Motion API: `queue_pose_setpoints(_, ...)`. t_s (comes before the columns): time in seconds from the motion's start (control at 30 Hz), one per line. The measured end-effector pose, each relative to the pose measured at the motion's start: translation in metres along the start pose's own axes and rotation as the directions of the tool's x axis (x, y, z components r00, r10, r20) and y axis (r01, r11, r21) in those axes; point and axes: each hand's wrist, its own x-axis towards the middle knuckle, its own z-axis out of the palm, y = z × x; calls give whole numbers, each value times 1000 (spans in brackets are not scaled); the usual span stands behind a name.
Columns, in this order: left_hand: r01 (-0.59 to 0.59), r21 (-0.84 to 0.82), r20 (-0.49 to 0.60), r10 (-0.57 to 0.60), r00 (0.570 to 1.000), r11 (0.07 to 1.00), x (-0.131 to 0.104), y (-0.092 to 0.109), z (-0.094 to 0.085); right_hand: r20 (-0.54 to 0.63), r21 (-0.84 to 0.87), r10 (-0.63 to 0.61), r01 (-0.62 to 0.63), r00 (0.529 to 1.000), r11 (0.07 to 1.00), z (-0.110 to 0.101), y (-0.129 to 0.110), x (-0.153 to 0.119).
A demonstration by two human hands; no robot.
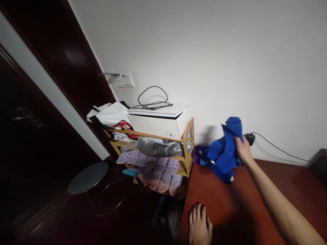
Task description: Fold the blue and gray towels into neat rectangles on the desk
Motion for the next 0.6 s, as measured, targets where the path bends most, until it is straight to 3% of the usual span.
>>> queue_pose_setpoints(0.07,-4,13,27,3,1000,1000,3,3,-7,-54,227,85,-71,995,971,-26,10,-46)
queue_pose_setpoints(0.13,-18,28,54,17,998,999,7,7,-15,24,299,223,-220,975,929,-43,34,-100)
queue_pose_setpoints(0.23,-43,47,80,39,996,998,13,15,-30,171,185,384,-412,907,892,-58,89,-180)
queue_pose_setpoints(0.3,-62,55,92,57,994,997,17,20,-38,176,56,446,-461,877,885,-68,124,-228)
queue_pose_setpoints(0.37,-87,61,99,80,992,994,22,23,-44,103,-81,456,-449,884,890,-82,147,-272)
queue_pose_setpoints(0.43,-113,57,104,106,989,992,27,25,-50,43,-212,397,-380,917,900,-96,154,-315)
queue_pose_setpoints(0.5,-141,26,122,137,983,990,30,27,-56,85,-321,307,-265,948,909,-105,147,-353)
queue_pose_setpoints(0.6,-189,-31,169,192,967,981,20,41,-66,210,-449,228,-114,951,886,-103,126,-395)
